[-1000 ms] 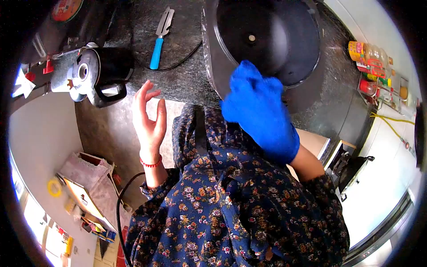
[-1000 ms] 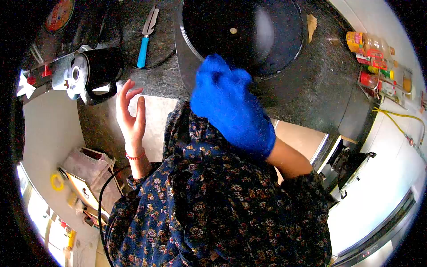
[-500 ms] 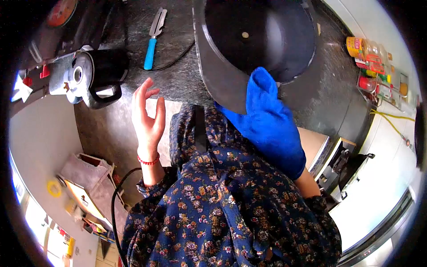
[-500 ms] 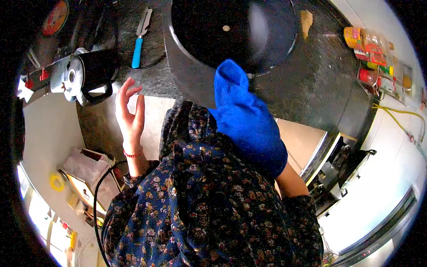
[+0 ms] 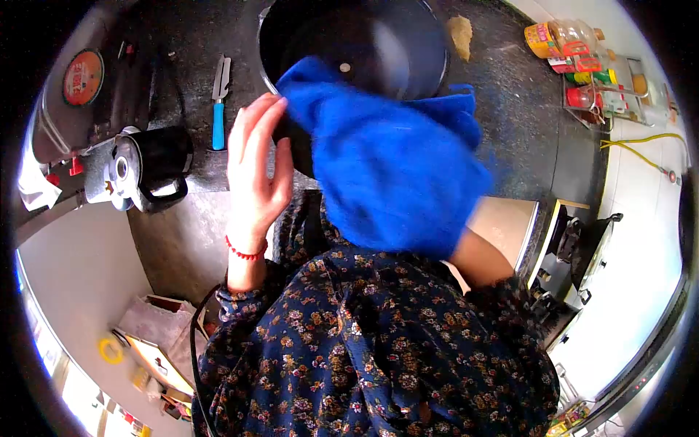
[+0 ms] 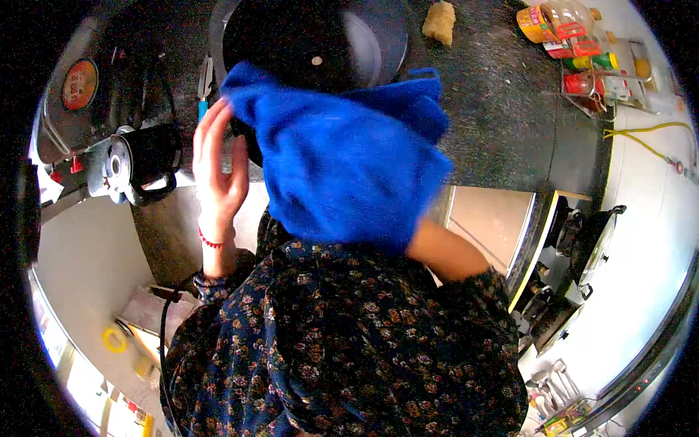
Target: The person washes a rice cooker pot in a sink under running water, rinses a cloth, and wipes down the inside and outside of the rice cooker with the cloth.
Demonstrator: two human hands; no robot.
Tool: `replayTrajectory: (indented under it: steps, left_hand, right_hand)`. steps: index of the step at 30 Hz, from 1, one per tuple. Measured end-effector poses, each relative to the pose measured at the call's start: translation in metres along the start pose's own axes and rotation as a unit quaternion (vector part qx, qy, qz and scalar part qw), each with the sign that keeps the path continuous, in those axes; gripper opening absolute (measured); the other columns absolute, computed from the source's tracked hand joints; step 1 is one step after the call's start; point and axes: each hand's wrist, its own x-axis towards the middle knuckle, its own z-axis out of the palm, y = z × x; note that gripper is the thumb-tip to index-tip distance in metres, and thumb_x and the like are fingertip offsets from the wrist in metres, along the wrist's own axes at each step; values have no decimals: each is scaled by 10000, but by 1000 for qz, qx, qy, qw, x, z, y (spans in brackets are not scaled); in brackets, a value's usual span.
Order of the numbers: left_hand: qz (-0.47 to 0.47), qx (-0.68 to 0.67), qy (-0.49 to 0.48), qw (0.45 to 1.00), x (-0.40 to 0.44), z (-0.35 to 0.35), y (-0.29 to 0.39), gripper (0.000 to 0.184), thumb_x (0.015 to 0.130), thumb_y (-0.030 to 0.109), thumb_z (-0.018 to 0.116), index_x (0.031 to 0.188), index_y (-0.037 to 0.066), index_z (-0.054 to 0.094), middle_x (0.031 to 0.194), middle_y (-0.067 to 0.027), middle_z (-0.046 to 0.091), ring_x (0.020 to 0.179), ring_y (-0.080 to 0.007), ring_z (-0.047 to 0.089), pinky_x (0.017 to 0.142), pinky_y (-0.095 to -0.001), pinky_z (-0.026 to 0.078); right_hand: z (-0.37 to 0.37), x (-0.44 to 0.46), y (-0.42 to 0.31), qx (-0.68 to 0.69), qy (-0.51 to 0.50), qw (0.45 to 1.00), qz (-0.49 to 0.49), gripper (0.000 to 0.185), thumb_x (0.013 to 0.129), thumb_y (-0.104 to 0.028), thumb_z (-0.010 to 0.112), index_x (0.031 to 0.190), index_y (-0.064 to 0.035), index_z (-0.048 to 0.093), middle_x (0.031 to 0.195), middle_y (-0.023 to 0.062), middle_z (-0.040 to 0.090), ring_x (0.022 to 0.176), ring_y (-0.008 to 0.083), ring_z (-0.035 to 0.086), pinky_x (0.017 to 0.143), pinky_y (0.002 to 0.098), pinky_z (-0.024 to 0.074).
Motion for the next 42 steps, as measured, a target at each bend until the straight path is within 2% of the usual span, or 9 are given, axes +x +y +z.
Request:
replayTrajectory:
  steps: [4,7,11,20,25,29,34,39,42]
  left_hand:
    - [-5,84,-64,994,-2,18,-5,342,848,26,527,1185,50,581,1265,-98,548,1281,-274,444,1090,-507,260]
    - [-31,92,-82,992,1,14,4,336,851,36,533,1182,67,587,1262,-94,547,1291,-272,432,1096,-505,250]
    - [-40,119,-94,988,1,16,7,332,861,69,542,1187,104,587,1271,-63,541,1307,-245,417,1094,-525,246]
    - [-34,82,-69,994,-1,17,-1,304,852,76,550,1152,100,590,1246,-70,547,1304,-265,415,1084,-545,248]
    - [-15,66,-52,996,-3,22,-6,320,834,56,531,1149,84,582,1248,-95,530,1310,-304,393,1088,-545,235]
    - [-10,48,-47,998,-5,28,-7,334,827,44,512,1156,67,566,1253,-104,514,1319,-311,371,1098,-542,210]
    - [-10,36,-39,999,-6,29,-5,337,824,35,501,1155,63,558,1250,-111,502,1322,-312,355,1103,-531,202]
    - [-8,19,-33,999,-6,33,-5,330,826,34,495,1149,68,557,1246,-111,500,1322,-314,350,1106,-527,194]
    - [-5,21,-38,999,-7,34,-5,331,828,38,494,1151,70,555,1246,-111,500,1323,-316,348,1108,-528,185]
  right_hand:
    - [-2,-5,7,28,16,999,-33,419,820,-300,575,1187,-99,553,1092,80,616,903,204,578,685,375,443]
    - [-33,-8,10,-25,-95,994,56,595,861,-345,574,1391,-123,417,1344,104,507,1088,234,556,933,396,402]
    - [-28,-15,28,25,-74,997,28,567,837,-290,593,1360,-117,458,1282,91,557,1035,233,581,867,399,429]
    - [-63,-16,99,-20,26,999,-43,340,600,-117,694,920,-43,607,1118,178,602,881,312,602,757,406,467]
    - [-37,-12,97,-239,70,966,75,526,654,-133,642,1156,5,564,1160,205,583,863,297,606,707,402,487]
    - [-12,1,45,-489,-30,842,225,517,734,-200,570,1199,27,567,1092,185,603,833,296,591,650,428,481]
    - [-42,7,-3,-351,-273,888,118,345,743,-227,561,960,5,696,910,168,646,828,306,576,687,513,437]
    - [-26,-17,5,-5,-68,993,99,380,660,-341,640,758,26,648,785,193,585,944,394,540,932,533,331]
    - [-37,-4,6,-91,-70,992,44,286,670,-298,628,693,-14,600,762,171,570,896,377,543,892,521,344]
